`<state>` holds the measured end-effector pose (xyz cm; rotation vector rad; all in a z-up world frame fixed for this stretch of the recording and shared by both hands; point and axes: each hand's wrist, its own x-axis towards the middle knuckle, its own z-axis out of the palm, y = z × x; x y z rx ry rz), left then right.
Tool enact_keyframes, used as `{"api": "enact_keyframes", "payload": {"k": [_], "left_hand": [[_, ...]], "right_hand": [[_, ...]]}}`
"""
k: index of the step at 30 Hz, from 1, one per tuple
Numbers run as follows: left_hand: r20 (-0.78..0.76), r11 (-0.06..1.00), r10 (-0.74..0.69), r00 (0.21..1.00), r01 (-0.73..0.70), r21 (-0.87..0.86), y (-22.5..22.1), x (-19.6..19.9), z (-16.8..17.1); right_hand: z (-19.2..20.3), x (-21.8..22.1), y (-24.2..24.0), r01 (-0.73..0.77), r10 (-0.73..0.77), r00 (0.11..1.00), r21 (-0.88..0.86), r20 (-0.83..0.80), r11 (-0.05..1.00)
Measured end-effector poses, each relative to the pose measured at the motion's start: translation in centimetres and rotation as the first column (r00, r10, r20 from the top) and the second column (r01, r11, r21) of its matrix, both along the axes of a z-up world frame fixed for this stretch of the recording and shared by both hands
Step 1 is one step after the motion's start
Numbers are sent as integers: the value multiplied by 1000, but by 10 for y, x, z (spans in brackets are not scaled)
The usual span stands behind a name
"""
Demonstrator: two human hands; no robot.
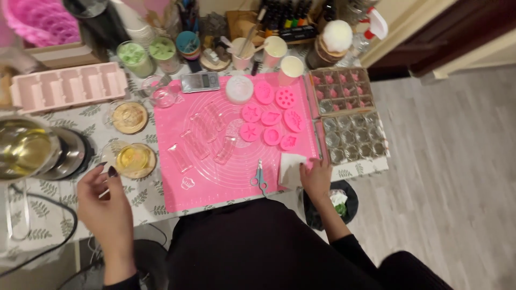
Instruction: The person wipes the work surface with a tissue, then holds a glass cup of melted wax and pours it into a pink silicone candle mold on the mat. They repeatedly tilt the cup to fill the mold cavity while a pot of melted wax heats on an electric warmer beside them.
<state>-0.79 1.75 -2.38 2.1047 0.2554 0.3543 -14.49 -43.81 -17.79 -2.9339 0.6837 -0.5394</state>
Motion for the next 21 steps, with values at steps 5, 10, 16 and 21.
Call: {"api": "enact_keyframes", "payload": {"k": [5,10,16,21], "left_hand": [[26,984,152,988,-149,-98,-2,-17,-6],[60,959,220,974,-205,-194,5,-19,-4],[63,964,203,977,-188,-186,41,-12,22],[121,989,79,989,-62,-138,81,9,25]], "right_hand": [[65,85,64,-244,263,964,489,30,837],[88,166,171,-562,665,738,651,117,510],[104,240,293,-781,891,417,573,180,249],[79,264,349,-773,912,396,575,106,268]]}}
